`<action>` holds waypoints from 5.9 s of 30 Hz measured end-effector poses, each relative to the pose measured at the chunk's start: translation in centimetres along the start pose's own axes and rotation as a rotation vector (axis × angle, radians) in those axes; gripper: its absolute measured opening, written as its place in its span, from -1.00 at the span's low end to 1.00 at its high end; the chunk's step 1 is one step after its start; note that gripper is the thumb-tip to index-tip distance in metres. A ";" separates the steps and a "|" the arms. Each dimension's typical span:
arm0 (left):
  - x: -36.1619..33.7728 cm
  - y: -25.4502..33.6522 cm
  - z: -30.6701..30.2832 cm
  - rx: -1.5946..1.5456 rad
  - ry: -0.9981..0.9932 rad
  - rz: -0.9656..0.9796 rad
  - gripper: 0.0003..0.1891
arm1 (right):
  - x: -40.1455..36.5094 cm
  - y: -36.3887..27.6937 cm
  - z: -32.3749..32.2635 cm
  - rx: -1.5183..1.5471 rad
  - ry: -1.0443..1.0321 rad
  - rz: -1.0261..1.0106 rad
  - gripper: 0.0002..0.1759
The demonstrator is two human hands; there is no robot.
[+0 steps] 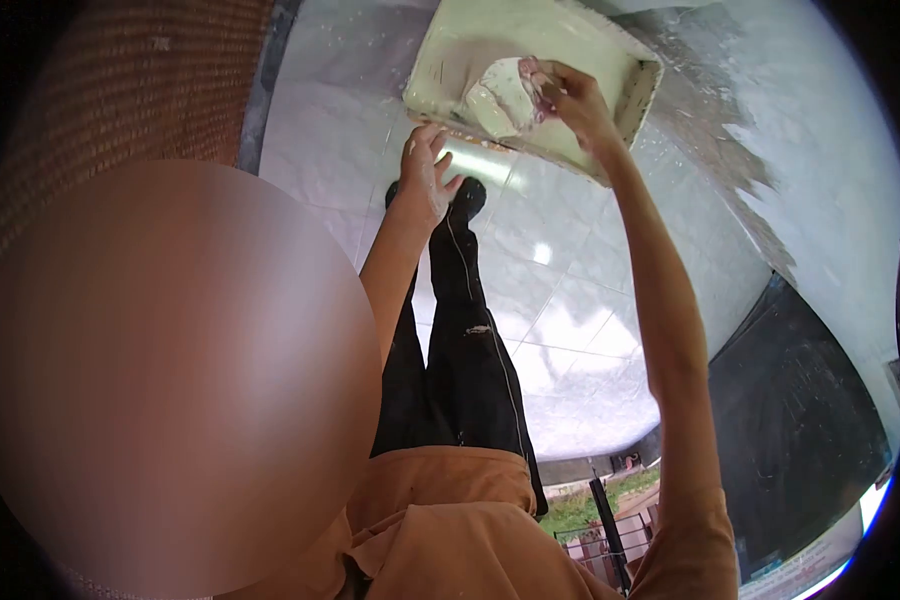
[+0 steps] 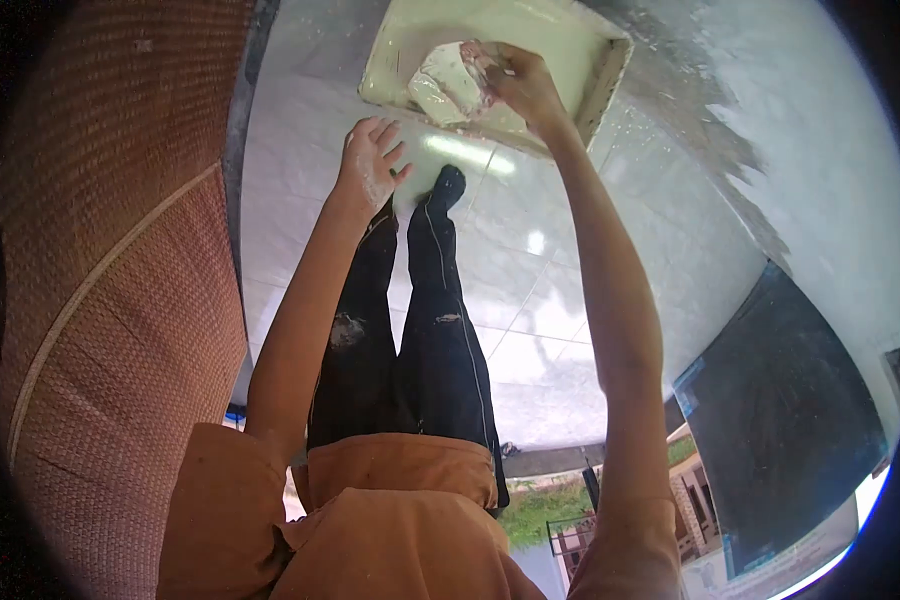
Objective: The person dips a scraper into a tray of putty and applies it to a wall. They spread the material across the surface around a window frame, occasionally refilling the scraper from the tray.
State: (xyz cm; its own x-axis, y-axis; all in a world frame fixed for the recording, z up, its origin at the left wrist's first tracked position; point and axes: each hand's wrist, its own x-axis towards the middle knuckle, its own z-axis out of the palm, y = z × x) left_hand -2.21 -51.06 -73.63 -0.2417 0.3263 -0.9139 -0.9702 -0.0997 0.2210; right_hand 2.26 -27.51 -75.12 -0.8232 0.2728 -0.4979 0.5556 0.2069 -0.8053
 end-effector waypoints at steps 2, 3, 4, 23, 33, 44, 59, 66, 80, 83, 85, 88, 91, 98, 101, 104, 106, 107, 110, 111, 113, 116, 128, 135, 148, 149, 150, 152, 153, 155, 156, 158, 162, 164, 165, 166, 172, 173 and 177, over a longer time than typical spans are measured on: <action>-1.2 1.3 0.4 0.077 0.041 0.103 -0.26 | -2.6 -2.0 -0.1 0.415 0.172 0.064 -0.64; -2.0 2.2 1.0 0.080 0.041 0.148 -0.30 | -3.6 -3.3 -0.3 0.439 0.219 0.123 -0.65; -2.6 3.0 1.5 0.089 0.020 0.167 -0.30 | -4.6 -4.8 -0.5 0.546 0.235 0.110 -0.68; -31.3 22.2 26.8 0.923 -0.300 2.110 -0.52 | -26.0 -41.7 -14.7 0.818 0.731 -0.707 -0.59; -50.5 26.9 40.1 0.811 -0.180 2.789 -0.47 | -35.8 -53.6 -26.1 0.615 0.863 -1.024 -0.64; -60.2 29.1 53.6 0.666 0.088 3.089 -0.43 | -39.3 -61.0 -40.8 0.465 0.998 -1.341 -0.82; -64.8 31.8 63.0 0.629 0.469 2.939 -0.36 | -33.8 -69.9 -50.7 -1.370 1.677 -1.633 -0.46; -64.6 32.5 62.9 0.636 0.592 2.905 -0.36 | -32.8 -70.2 -51.5 -1.472 1.664 -1.448 -0.51; -64.3 33.1 62.7 0.583 0.525 2.992 -0.39 | -33.9 -68.8 -50.4 -1.640 1.798 -1.354 -0.59; -64.3 32.3 62.3 0.597 0.475 2.956 -0.38 | -33.1 -68.1 -50.8 -1.638 1.701 -1.437 -0.58; -64.4 32.8 62.5 0.608 0.481 2.960 -0.38 | -32.9 -67.1 -50.2 -1.666 1.621 -1.413 -0.53; -64.4 32.6 61.8 0.661 0.453 2.958 -0.38 | -32.8 -64.7 -49.3 -1.572 1.514 -1.524 -0.49; -64.4 33.0 61.8 0.716 0.442 2.947 -0.36 | -34.9 -63.0 -48.2 -1.496 1.594 -1.773 -0.50; -64.4 32.2 61.8 0.790 0.437 2.866 -0.30 | -39.2 -67.9 -53.6 -0.025 1.624 -1.759 -0.67; -64.6 32.7 62.0 0.824 0.481 2.850 -0.30 | -38.0 -70.5 -56.3 -0.028 1.657 -1.590 -0.66; -64.8 32.7 61.7 0.844 0.460 2.840 -0.31 | -39.8 -69.7 -57.8 -0.125 2.009 -1.396 -0.68; -64.6 32.4 61.6 0.816 0.445 2.854 -0.31 | -40.7 -69.3 -59.7 0.097 1.748 -1.839 -0.75; -64.5 32.2 61.7 0.788 0.419 2.865 -0.31 | -40.6 -69.6 -60.1 0.098 1.780 -1.804 -0.75; -64.0 33.1 62.8 0.744 0.492 2.889 -0.31 | -39.9 -72.2 -51.7 0.001 1.697 -1.573 -0.68; -64.0 33.1 62.8 0.752 0.488 2.888 -0.31 | -39.3 -73.0 -51.3 -0.115 1.685 -1.423 -0.70; -64.4 33.1 62.3 0.786 0.488 2.880 -0.31 | -38.1 -74.5 -52.6 -0.180 1.840 -1.548 -0.71; -64.5 32.0 61.6 0.769 0.430 2.869 -0.31 | -40.6 -73.3 -53.6 -0.014 1.935 -1.534 -0.69; -64.0 32.4 62.5 0.698 0.491 2.888 -0.31 | -41.1 -69.8 -53.6 0.100 1.766 -1.654 -0.69; -64.0 33.0 62.9 0.706 0.552 2.882 -0.32 | -38.2 -69.8 -52.2 -0.066 1.825 -1.451 -0.70; -63.9 33.0 62.9 0.684 0.554 2.892 -0.33 | -40.1 -69.2 -52.7 0.100 1.713 -1.602 -0.73; -63.9 33.1 63.1 0.684 0.551 2.894 -0.34 | -39.7 -69.7 -52.9 0.098 1.713 -1.600 -0.73; -63.8 33.3 63.3 0.688 0.545 2.893 -0.34 | -38.9 -70.6 -52.6 0.107 1.599 -1.680 -0.73; -63.5 34.0 63.5 0.648 0.540 2.945 -0.34 | -37.0 -72.2 -51.1 -0.028 1.624 -1.596 -0.74; -63.5 33.7 63.4 0.651 0.538 2.939 -0.34 | -36.3 -72.8 -50.8 -0.023 1.655 -1.550 -0.74; -63.9 33.8 63.0 0.679 0.508 2.915 -0.35 | -36.6 -72.6 -50.7 -0.005 1.683 -1.506 -0.74; -64.0 33.6 62.8 0.681 0.516 2.913 -0.35 | -37.9 -71.7 -51.6 0.042 1.753 -1.470 -0.73; -63.9 33.0 62.8 0.636 0.505 2.936 -0.35 | -40.2 -69.8 -53.4 0.145 1.794 -1.502 -0.70; -63.7 33.9 63.5 0.576 0.513 2.987 -0.35 | -38.9 -69.4 -51.9 0.133 1.714 -1.577 -0.71; -63.6 34.1 63.5 0.585 0.529 2.978 -0.35 | -36.0 -70.0 -52.8 -0.013 1.653 -1.568 -0.72; -63.6 34.0 63.6 0.586 0.528 2.984 -0.35 | -36.0 -69.6 -53.2 0.001 1.721 -1.539 -0.72; -63.5 34.0 63.6 0.573 0.532 2.990 -0.35 | -36.4 -69.1 -53.5 0.017 1.787 -1.511 -0.73; -63.5 33.9 63.5 0.551 0.526 2.993 -0.35 | -37.3 -68.3 -52.8 0.207 1.663 -1.517 -0.72; -63.4 34.1 63.5 0.582 0.543 2.985 -0.35 | -34.8 -69.3 -53.6 0.216 1.519 -1.720 -0.71; -64.0 33.3 62.4 0.683 0.550 2.941 -0.34 | -36.9 -67.2 -57.1 0.122 1.780 -1.616 -0.74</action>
State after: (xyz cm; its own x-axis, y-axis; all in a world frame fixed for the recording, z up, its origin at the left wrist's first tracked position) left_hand -20.26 -16.57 13.44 0.0641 0.0800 0.9947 0.8962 0.4338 -0.0926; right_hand 1.95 2.20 15.78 0.4582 0.2403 0.8557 -0.2104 0.9647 -0.1583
